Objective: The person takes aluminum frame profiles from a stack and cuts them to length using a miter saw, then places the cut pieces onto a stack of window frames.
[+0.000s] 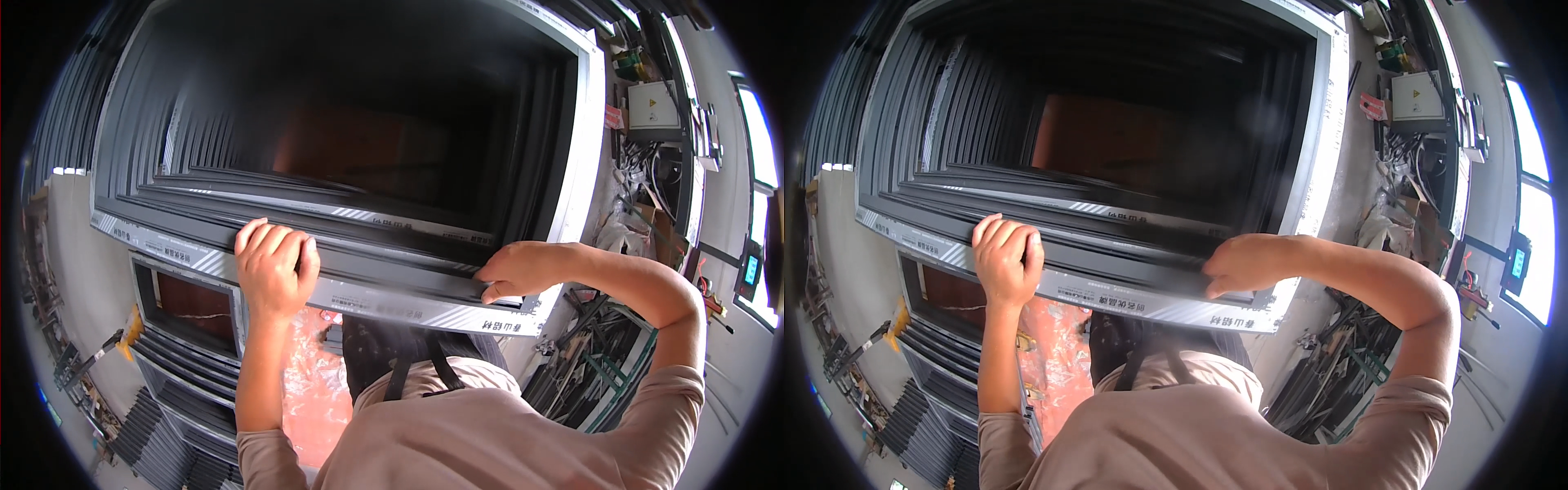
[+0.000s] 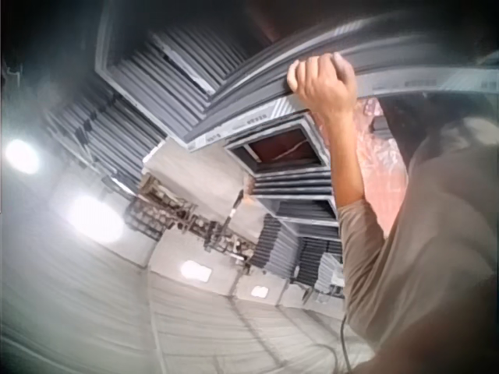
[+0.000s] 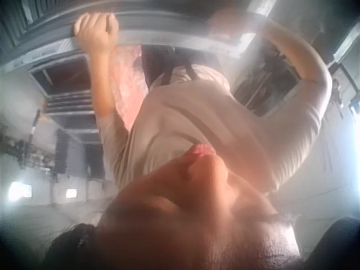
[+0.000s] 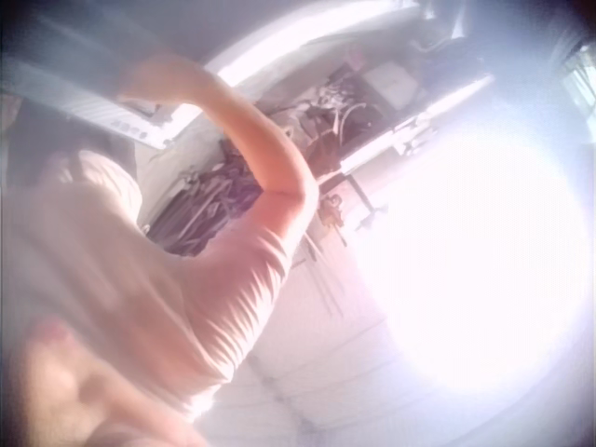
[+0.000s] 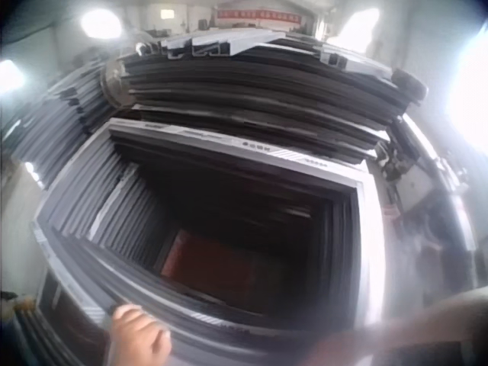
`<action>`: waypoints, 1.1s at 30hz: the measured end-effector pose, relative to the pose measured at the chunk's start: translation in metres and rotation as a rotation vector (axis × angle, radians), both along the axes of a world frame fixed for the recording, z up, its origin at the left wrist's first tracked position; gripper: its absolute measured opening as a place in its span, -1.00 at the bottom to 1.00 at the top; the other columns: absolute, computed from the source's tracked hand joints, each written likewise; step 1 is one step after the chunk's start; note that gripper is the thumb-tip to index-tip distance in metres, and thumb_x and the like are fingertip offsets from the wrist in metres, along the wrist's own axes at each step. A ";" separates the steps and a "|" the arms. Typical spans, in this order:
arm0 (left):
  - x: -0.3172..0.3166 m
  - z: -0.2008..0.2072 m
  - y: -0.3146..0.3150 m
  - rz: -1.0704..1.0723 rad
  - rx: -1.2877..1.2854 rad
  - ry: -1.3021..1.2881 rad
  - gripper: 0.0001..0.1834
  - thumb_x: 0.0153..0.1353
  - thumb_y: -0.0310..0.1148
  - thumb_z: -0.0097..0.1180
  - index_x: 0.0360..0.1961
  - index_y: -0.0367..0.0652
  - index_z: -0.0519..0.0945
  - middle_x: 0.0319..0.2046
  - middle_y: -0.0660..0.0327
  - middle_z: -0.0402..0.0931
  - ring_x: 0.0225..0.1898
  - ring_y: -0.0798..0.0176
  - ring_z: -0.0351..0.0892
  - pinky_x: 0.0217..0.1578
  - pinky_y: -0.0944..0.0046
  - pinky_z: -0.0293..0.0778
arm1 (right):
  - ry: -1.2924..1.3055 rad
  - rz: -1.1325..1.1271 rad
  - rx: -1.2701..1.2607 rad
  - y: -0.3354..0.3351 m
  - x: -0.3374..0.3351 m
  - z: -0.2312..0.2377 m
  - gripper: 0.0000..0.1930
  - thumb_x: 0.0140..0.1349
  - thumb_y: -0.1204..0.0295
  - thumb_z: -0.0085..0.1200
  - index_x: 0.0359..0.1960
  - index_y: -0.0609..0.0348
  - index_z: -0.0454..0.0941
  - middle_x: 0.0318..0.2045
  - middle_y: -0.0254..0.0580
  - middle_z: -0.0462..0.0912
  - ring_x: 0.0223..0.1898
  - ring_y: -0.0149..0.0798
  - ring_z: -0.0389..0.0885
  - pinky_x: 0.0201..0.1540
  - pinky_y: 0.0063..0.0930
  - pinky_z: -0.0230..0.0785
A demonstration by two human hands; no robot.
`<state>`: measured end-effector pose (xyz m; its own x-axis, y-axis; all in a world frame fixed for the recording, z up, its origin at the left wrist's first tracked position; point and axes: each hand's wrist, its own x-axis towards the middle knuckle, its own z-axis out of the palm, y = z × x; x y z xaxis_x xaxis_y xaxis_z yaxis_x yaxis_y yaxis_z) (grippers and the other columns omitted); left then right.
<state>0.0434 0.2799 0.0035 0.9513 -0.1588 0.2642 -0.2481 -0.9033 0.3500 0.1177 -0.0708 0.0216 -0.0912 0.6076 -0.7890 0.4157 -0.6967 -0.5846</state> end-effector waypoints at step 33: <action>-0.007 -0.006 0.007 0.024 -0.069 -0.154 -0.78 0.24 -0.45 0.01 -0.51 -0.21 0.63 -0.46 0.18 0.62 -0.32 0.04 0.60 -0.10 0.10 0.49 | 0.342 -0.280 -0.068 -0.004 0.009 -0.019 -0.47 0.19 0.03 0.21 -0.04 0.28 0.54 -0.22 -0.12 0.62 -0.11 -0.17 0.55 -0.02 -0.29 0.41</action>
<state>0.0360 0.2874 -0.0029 0.9018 -0.1133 0.4170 -0.2824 -0.8849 0.3704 0.1271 -0.0749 0.0021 -0.1933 0.5940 -0.7809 -0.0043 -0.7964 -0.6048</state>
